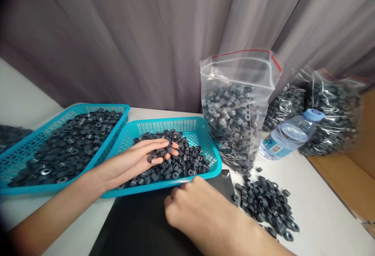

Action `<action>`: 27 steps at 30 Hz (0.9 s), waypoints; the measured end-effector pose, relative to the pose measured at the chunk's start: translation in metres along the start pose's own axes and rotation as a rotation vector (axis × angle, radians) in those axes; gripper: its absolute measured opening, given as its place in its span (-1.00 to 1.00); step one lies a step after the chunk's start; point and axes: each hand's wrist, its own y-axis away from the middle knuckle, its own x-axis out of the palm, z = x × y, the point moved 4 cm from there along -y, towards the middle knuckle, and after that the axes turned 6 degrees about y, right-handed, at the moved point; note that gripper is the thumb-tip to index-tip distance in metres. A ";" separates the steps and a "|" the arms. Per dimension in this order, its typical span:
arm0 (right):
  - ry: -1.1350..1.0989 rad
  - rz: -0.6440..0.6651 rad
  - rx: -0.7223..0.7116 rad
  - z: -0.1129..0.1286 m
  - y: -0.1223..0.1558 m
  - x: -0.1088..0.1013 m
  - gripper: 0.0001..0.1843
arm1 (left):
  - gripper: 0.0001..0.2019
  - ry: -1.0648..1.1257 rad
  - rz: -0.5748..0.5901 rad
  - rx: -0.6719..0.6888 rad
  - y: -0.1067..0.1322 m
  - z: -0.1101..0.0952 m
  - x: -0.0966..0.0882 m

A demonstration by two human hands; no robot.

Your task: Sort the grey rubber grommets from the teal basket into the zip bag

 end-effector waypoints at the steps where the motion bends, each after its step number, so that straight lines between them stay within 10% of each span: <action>1: 0.072 0.015 -0.025 0.002 -0.001 0.004 -0.85 | -0.84 0.019 0.002 -0.002 0.000 -0.001 0.001; 7: -0.185 0.013 0.106 -0.014 -0.003 -0.022 -0.81 | -0.81 0.078 0.004 -0.060 0.002 -0.003 0.005; 16: -1.495 -0.715 0.628 -0.096 -0.029 0.008 -0.57 | -0.81 0.029 -0.044 -0.070 0.002 -0.001 0.004; 27: -1.904 -0.590 0.700 -0.102 -0.035 0.023 -0.71 | -0.77 0.071 0.090 -0.043 -0.002 -0.004 0.007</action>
